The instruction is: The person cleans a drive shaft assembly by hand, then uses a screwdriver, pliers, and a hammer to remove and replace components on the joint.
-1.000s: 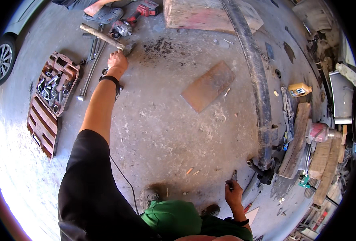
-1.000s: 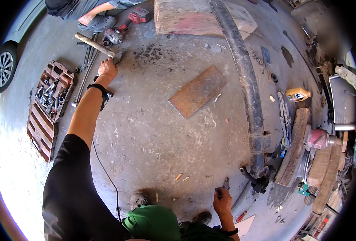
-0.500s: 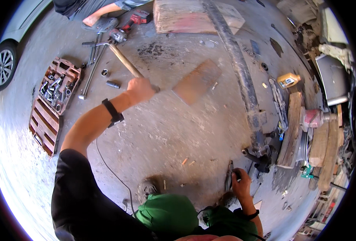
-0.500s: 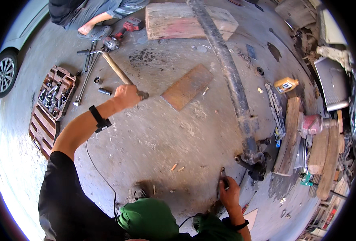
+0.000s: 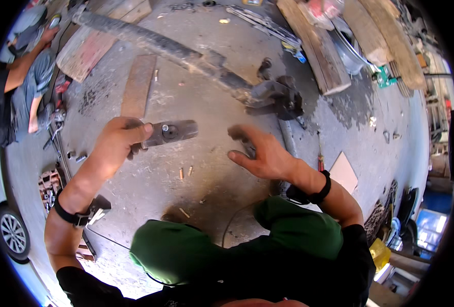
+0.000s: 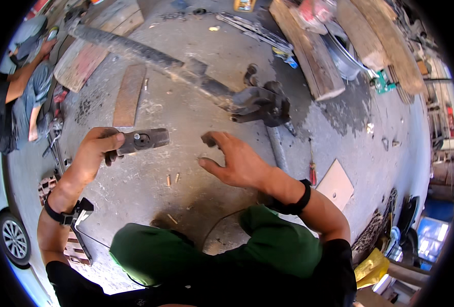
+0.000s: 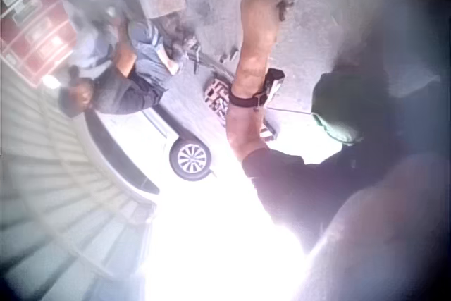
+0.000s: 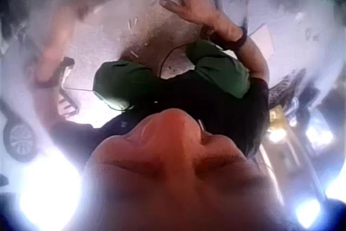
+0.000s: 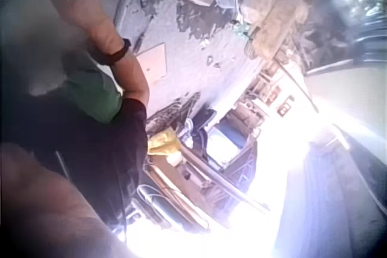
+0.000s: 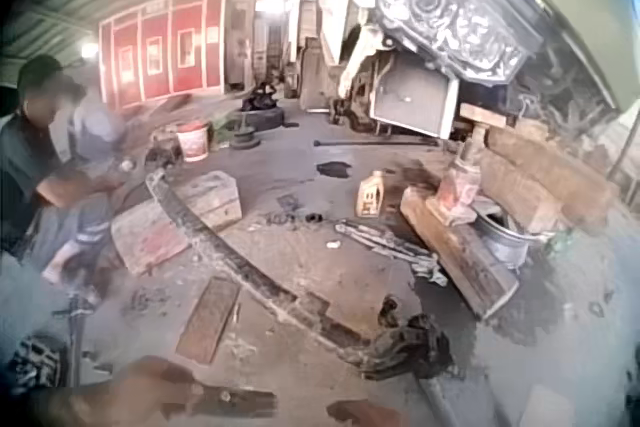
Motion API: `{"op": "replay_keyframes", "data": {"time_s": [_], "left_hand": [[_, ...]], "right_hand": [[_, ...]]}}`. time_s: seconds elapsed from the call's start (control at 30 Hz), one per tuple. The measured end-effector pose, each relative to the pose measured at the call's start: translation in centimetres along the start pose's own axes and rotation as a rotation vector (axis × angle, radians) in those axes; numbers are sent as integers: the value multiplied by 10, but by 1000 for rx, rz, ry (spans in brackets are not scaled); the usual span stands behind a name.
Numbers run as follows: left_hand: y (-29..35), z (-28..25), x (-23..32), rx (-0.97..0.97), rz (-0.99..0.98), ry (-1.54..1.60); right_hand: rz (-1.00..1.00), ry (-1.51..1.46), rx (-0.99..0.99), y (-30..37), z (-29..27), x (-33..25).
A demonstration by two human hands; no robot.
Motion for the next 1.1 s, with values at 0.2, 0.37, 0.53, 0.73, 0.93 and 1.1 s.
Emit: {"op": "replay_keyframes", "data": {"time_s": [0.2, 0.37, 0.53, 0.73, 0.93, 1.1], "left_hand": [[-26, 97, 113, -1, -105, 315], [-83, 170, 162, -34, -14, 440], [-157, 208, 129, 16, 330, -358], [-231, 191, 16, 431, 719, -1274], [-243, 210, -36, 561, 777, -1289], [-243, 209, -38, 619, 909, -1186]], "right_hand": [[-248, -173, 281, 1, -50, 18], [-121, -637, 253, -4, -106, 46], [161, -605, 374, -2, -172, 140], [343, -50, 456, 5, -172, 265], [539, -44, 201, 8, -156, 302], [568, -31, 250, -6, -161, 311]]}}
Point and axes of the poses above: each hand's wrist, its own y-axis away from the middle knuckle, its own z-axis out of the palm, x = y × z, the point moved 4 cm from there along -y, towards the middle knuckle, and after that the axes turned 12 degrees about z, right-handed, at the moved point
